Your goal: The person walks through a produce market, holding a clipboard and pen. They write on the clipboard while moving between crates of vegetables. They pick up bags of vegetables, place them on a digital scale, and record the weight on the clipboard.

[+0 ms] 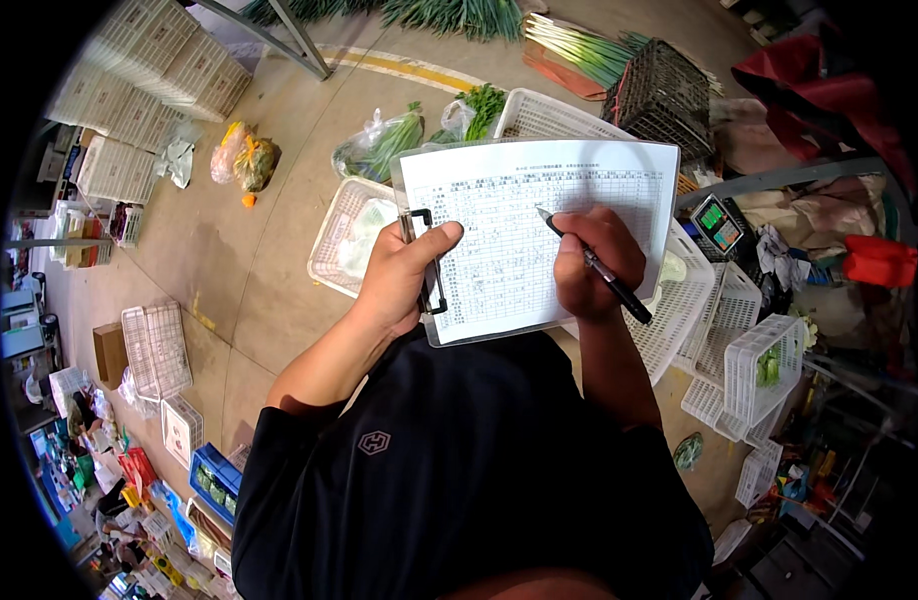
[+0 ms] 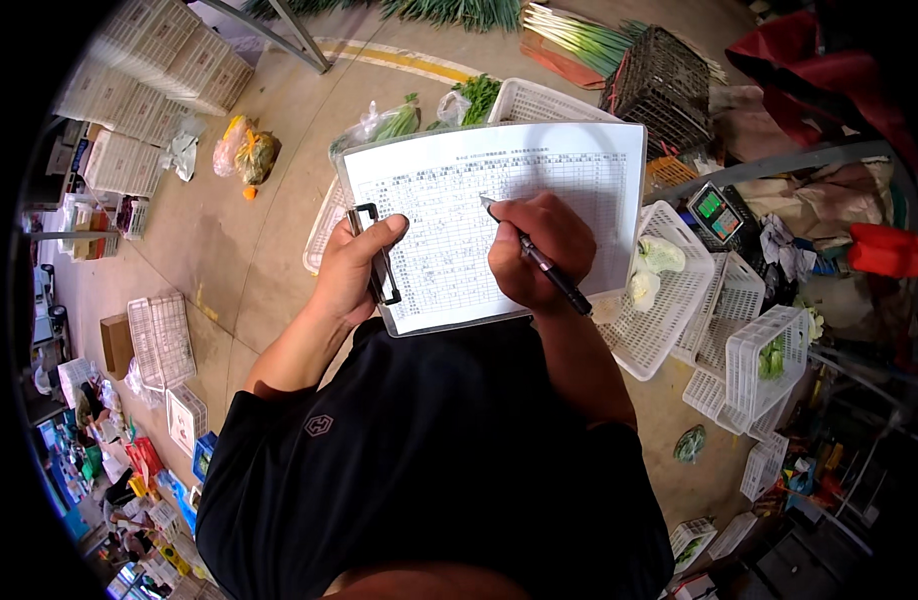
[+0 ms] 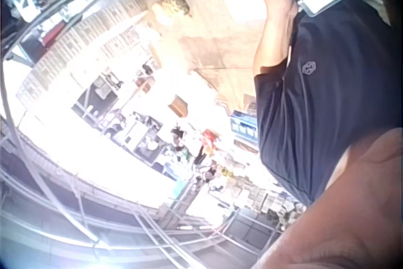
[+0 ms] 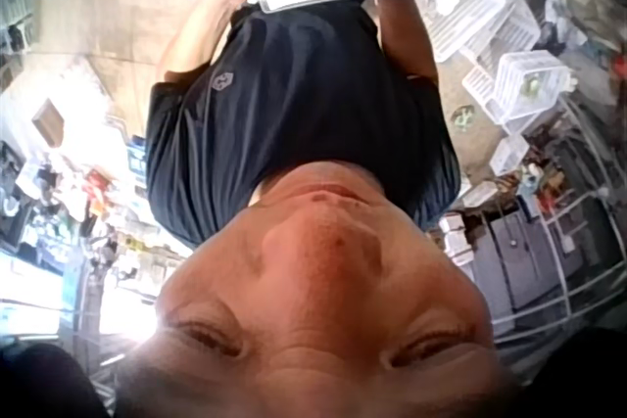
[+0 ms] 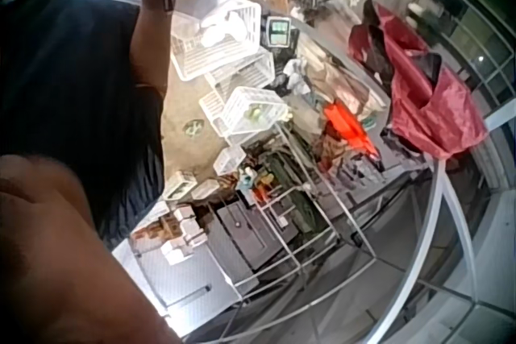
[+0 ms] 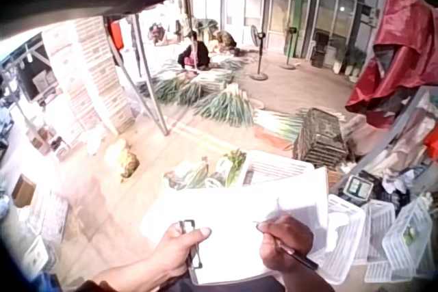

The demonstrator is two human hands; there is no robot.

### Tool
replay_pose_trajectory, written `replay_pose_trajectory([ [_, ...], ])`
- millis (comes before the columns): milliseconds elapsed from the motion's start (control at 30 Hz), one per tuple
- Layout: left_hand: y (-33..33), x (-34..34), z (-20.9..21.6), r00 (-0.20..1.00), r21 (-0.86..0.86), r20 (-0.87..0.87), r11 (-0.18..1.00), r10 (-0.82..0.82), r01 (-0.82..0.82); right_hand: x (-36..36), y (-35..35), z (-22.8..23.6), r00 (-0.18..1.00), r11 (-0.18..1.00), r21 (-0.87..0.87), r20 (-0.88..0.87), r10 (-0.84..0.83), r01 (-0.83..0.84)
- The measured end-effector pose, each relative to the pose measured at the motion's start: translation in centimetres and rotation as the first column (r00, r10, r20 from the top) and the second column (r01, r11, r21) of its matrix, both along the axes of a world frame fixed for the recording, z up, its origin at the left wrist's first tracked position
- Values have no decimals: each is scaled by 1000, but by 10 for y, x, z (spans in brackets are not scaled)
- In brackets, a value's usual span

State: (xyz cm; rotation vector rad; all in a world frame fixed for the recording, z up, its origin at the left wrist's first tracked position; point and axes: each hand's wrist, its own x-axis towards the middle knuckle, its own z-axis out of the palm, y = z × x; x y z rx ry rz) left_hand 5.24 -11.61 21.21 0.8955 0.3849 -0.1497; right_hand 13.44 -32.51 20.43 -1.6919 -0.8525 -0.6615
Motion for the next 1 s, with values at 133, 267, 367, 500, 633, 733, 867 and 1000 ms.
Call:
replay_pose_trajectory([
  [133,-1,0,0,1000,-5,-5,1000,2,-2,-1,0,6,999,1000,16,-36,16,-16],
  [267,-2,-1,0,1000,22,-1,1000,13,-13,-3,-3,14,987,999,7,-157,42,-41],
  [367,-3,-2,2,1000,22,20,1000,11,-12,-4,-5,16,995,1000,-10,-98,21,-22],
  [500,-4,-2,7,999,28,32,1000,4,-5,-3,-3,11,1000,1000,14,-11,16,-16],
  [633,-1,-1,2,1000,8,27,1000,-14,14,-3,-6,11,999,999,-37,-35,7,-8],
  [733,-1,-1,2,1000,-5,26,1000,-14,14,-4,-5,11,1000,999,-45,-24,11,-12],
  [867,-1,-2,1,1000,-10,18,1000,-12,12,-4,-1,11,1000,999,-46,-2,14,-14],
  [1000,-2,-2,2,1000,-11,23,1000,-2,2,-4,-2,9,1000,999,-44,5,23,-22],
])
